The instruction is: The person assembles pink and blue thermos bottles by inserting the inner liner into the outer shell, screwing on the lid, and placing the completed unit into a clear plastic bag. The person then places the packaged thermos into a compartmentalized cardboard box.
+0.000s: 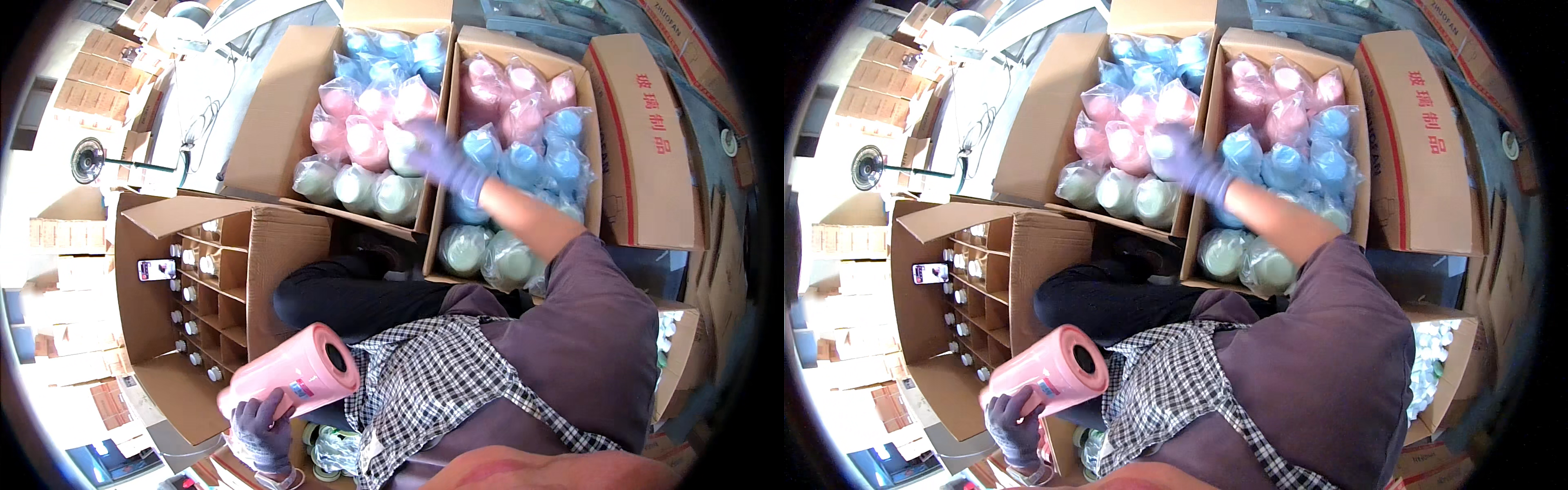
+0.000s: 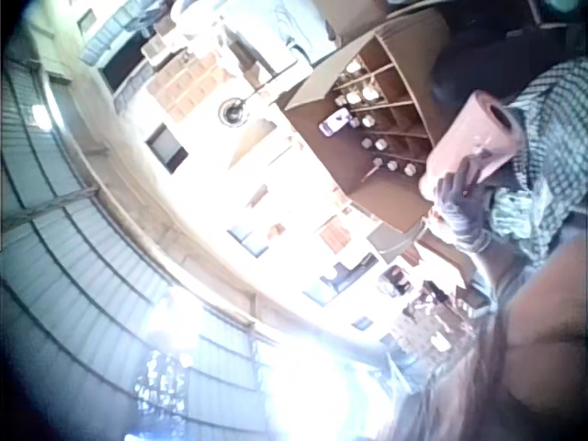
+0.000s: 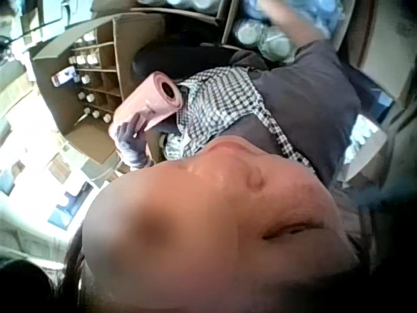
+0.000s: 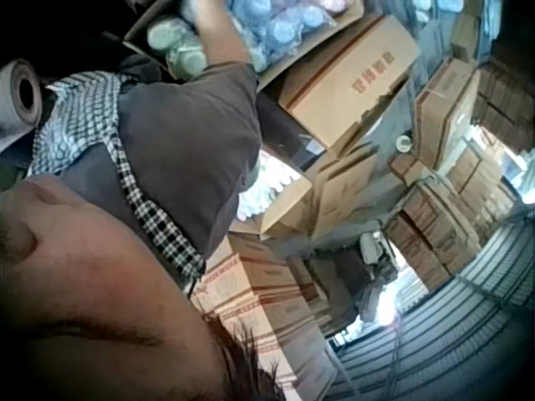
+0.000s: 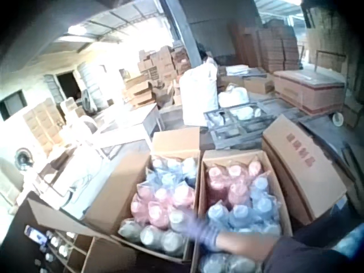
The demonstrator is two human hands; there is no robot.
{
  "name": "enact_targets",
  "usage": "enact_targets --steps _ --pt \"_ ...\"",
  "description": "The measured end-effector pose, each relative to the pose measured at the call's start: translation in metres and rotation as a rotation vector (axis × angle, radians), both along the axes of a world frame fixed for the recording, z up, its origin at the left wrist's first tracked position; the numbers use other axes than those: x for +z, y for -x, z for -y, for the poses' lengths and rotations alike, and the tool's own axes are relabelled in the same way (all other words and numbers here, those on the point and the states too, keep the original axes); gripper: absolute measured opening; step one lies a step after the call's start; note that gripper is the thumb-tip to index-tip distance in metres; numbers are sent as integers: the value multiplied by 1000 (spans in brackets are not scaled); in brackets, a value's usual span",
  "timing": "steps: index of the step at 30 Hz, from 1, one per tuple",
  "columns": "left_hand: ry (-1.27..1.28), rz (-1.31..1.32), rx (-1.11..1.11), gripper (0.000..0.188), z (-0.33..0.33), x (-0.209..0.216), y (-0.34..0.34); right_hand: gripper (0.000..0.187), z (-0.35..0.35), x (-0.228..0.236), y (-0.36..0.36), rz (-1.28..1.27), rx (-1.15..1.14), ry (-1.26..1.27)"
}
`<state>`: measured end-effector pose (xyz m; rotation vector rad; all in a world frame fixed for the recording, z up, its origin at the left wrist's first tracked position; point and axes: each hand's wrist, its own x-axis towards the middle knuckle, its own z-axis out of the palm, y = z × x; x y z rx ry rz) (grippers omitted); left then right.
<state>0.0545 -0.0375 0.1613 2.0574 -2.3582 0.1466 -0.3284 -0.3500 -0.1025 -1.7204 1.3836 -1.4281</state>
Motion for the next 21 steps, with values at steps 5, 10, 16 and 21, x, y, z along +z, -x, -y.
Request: enact_targets --steps 5,10,16,21 --pt "-320 234 -231 9 28 -32 13 60 117 -100 175 -819 -587 -503" --pt "-446 129 -384 7 55 -74 32 76 150 -122 251 -935 -408 -818" --pt "-353 -106 -143 15 35 -67 5 43 147 115 176 -103 463 -180" --pt "-336 -225 -141 16 40 -91 -26 80 72 306 60 -213 1337 4"
